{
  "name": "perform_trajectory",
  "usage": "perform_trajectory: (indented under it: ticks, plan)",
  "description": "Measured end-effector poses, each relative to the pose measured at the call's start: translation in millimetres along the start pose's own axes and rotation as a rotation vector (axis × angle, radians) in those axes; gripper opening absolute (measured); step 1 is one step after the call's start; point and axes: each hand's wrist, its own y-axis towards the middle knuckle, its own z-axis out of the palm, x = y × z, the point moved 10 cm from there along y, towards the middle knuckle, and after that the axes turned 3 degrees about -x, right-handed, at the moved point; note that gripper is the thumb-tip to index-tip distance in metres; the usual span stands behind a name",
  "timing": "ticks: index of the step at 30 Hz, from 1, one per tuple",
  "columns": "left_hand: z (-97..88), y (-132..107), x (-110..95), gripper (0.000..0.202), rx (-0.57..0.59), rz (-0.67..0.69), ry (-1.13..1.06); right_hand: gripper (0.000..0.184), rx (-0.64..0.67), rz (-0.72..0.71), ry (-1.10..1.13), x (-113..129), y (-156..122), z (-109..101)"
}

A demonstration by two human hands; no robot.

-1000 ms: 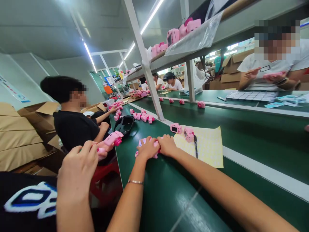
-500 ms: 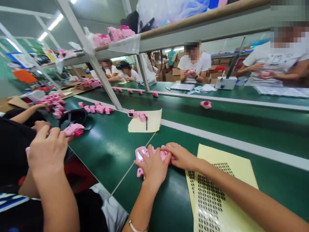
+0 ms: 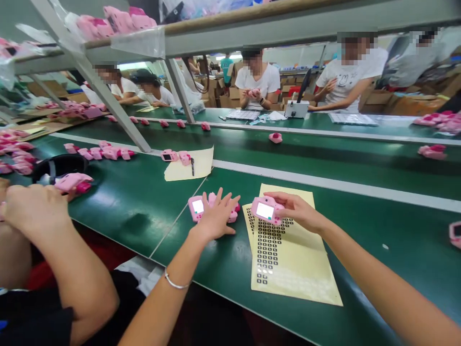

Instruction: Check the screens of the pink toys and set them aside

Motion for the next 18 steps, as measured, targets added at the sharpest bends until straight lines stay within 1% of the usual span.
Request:
perform_trajectory:
  ticks: [2, 4, 6, 8, 11, 13, 15, 18]
  plan:
    - [-1.3, 6, 0, 0.081, -0.013, 0.047, 0.043, 0.058, -0.053, -0.011, -0.049, -6, -26, -7]
    - [-6.1, 12, -3, 0.069, -0.081, 0.073, 0.041, 0.056, -0.132, -0.057, -0.177, -11, -51, -15]
    - [-9.9, 15, -10, 0.064, -0.148, 0.1, 0.014, 0.058, -0.202, -0.108, -0.358, -15, -73, -23]
    - [-14.3, 13, -18, 0.063, -0.215, 0.12, -0.025, 0.058, -0.25, -0.135, -0.509, -22, -90, -30]
    - [-21.5, 2, -30, 0.063, -0.307, 0.097, -0.148, 0.053, -0.279, -0.136, -0.601, -33, -102, -39]
    - [-22.1, -8, -38, 0.064, -0.352, 0.056, -0.268, 0.052, -0.299, -0.153, -0.629, -35, -105, -43]
    - [-16.3, -16, -48, 0.064, -0.38, 0.015, -0.333, 0.055, -0.335, -0.18, -0.641, -33, -109, -45]
    - [1.4, -24, -66, 0.064, -0.393, -0.03, -0.25, 0.059, -0.419, -0.176, -0.644, -32, -120, -49]
